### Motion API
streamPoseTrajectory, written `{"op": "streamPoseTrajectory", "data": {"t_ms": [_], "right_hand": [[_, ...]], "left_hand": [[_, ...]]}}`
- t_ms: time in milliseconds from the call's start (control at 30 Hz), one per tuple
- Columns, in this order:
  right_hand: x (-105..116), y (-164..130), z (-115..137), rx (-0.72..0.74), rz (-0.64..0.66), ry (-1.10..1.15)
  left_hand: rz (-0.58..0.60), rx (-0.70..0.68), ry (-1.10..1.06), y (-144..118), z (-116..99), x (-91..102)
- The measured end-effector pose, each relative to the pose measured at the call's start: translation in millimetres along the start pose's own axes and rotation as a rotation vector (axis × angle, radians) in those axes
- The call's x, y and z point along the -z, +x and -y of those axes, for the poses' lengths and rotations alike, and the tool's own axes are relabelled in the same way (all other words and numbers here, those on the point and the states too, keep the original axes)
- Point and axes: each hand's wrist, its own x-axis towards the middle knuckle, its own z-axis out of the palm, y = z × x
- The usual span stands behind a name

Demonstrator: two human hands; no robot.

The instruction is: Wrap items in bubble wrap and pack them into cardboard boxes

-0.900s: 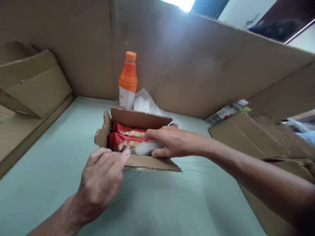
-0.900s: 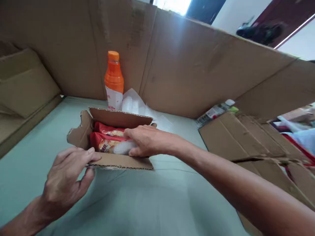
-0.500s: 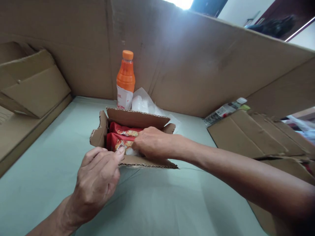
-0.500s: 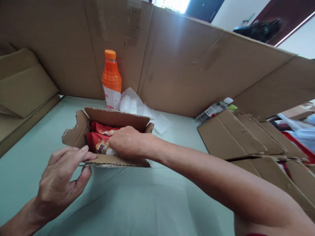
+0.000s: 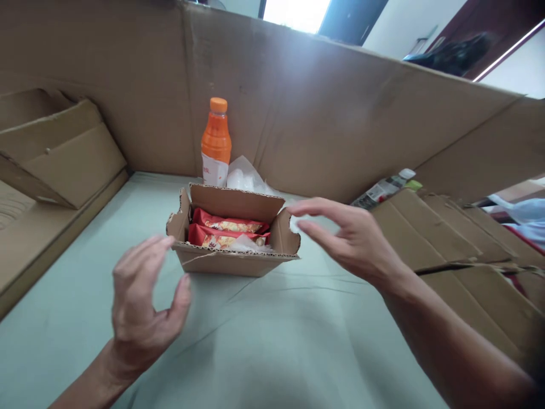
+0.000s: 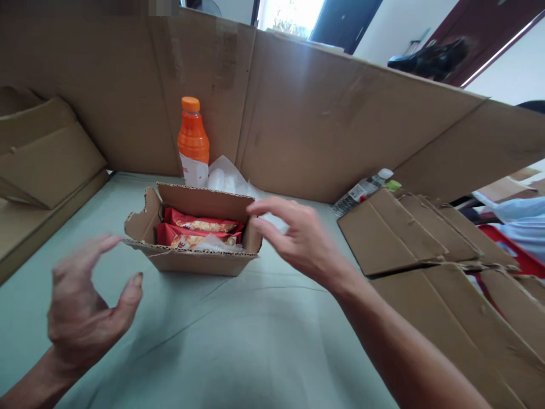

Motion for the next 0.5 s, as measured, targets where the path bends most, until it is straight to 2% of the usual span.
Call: {"op": "streamPoseTrajectory", "data": {"t_ms": [33,100,167,233,300,367,433,500], "right_hand": [[0,-18,-11,-0.087,-0.101,0.027],[-16,-54,-30,-0.222,-0.163,0.090],[-50,-78,-41,-0.286,-0.075,0.193],[-92,-84,-42,-0.314,0.007,0.282],[-124,-75,-40,-0.339,0.017,0.350],[-137,-64,-42,-0.379,-0.030,0.402],[-129,-66,-53,-0.428,-0.095,0.425],[-112,-87,-68,-0.472,-0.162,0.407]], "left_hand": [[-0.010,0.117,-0.048,-6,5,1.2],[0.020,0.379,-0.212,-19,19,-0.7],[0.092,0.613,-0.397,-30,36,-8.6],[0.172,0.769,-0.545,-34,49,-21.3],[0.215,0.840,-0.645,-32,56,-36.6],[0.210,0.865,-0.695,-27,51,-52.8],[0.190,0.864,-0.714,-25,33,-68.1],[0.227,0.839,-0.740,-29,8,-79.8]]}}
